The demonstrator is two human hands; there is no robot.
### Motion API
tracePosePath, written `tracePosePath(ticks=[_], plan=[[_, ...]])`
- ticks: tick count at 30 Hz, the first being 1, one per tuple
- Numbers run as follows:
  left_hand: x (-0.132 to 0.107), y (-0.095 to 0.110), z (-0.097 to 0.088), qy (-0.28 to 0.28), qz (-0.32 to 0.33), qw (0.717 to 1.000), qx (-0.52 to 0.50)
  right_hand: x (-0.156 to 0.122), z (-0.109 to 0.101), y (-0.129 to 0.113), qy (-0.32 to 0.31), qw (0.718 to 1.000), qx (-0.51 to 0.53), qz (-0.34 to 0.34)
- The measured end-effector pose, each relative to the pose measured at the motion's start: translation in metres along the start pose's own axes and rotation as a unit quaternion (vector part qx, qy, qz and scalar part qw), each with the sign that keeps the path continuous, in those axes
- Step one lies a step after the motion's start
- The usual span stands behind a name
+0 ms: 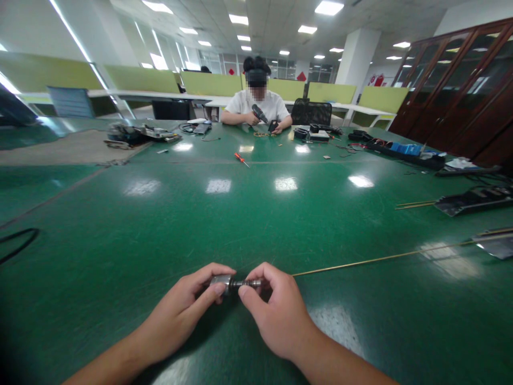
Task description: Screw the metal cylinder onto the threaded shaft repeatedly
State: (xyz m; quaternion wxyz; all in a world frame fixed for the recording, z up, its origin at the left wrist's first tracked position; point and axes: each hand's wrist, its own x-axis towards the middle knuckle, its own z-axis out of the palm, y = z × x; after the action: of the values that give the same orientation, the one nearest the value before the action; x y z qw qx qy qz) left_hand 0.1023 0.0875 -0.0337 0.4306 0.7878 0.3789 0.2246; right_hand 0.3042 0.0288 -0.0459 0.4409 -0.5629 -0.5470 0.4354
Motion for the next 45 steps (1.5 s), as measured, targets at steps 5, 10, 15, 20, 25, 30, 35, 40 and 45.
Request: tracePosePath(ticks=[5, 10, 15, 20, 25, 30, 35, 40, 45], plan=[[0.0010, 0.0004, 0.0000, 0.001, -0.002, 1.000, 0.002, 0.0007, -0.0003, 0.0014, -0.001, 1.000, 0.005, -0.001], [0.0011, 0.0028, -0.0011, 0.001, -0.001, 1.000, 0.006, 0.0010, -0.0003, 0.0008, -0.004, 1.000, 0.009, -0.002], [0.0013, 0.0042, -0.0027, 0.000, 0.000, 1.000, 0.011, 0.0000, 0.0000, -0.0005, 0.002, 1.000, 0.011, 0.000], [0.0022, 0.0051, -0.0028, -0.003, -0.005, 1.000, 0.013, 0.0001, 0.0003, -0.0027, 0.000, 1.000, 0.009, 0.000], [0.0016, 0.0049, -0.0021, 0.003, -0.006, 1.000, 0.009, 0.0006, 0.0001, -0.0002, 0.004, 1.000, 0.002, 0.000], [0.0009, 0.0038, -0.0019, 0.006, -0.005, 1.000, 0.010, 0.0003, 0.0000, 0.0013, 0.003, 1.000, 0.010, 0.000], [0.0010, 0.0036, -0.0032, 0.006, -0.005, 1.000, 0.011, 0.0002, 0.0012, -0.0007, 0.011, 1.000, 0.010, -0.005], [-0.0001, 0.0037, -0.0046, 0.001, -0.008, 1.000, 0.010, 0.0000, 0.0021, -0.0007, 0.022, 1.000, 0.013, -0.012], [-0.0006, 0.0039, -0.0042, 0.001, -0.016, 1.000, 0.007, -0.0002, 0.0018, 0.0005, 0.024, 0.999, 0.019, -0.008]])
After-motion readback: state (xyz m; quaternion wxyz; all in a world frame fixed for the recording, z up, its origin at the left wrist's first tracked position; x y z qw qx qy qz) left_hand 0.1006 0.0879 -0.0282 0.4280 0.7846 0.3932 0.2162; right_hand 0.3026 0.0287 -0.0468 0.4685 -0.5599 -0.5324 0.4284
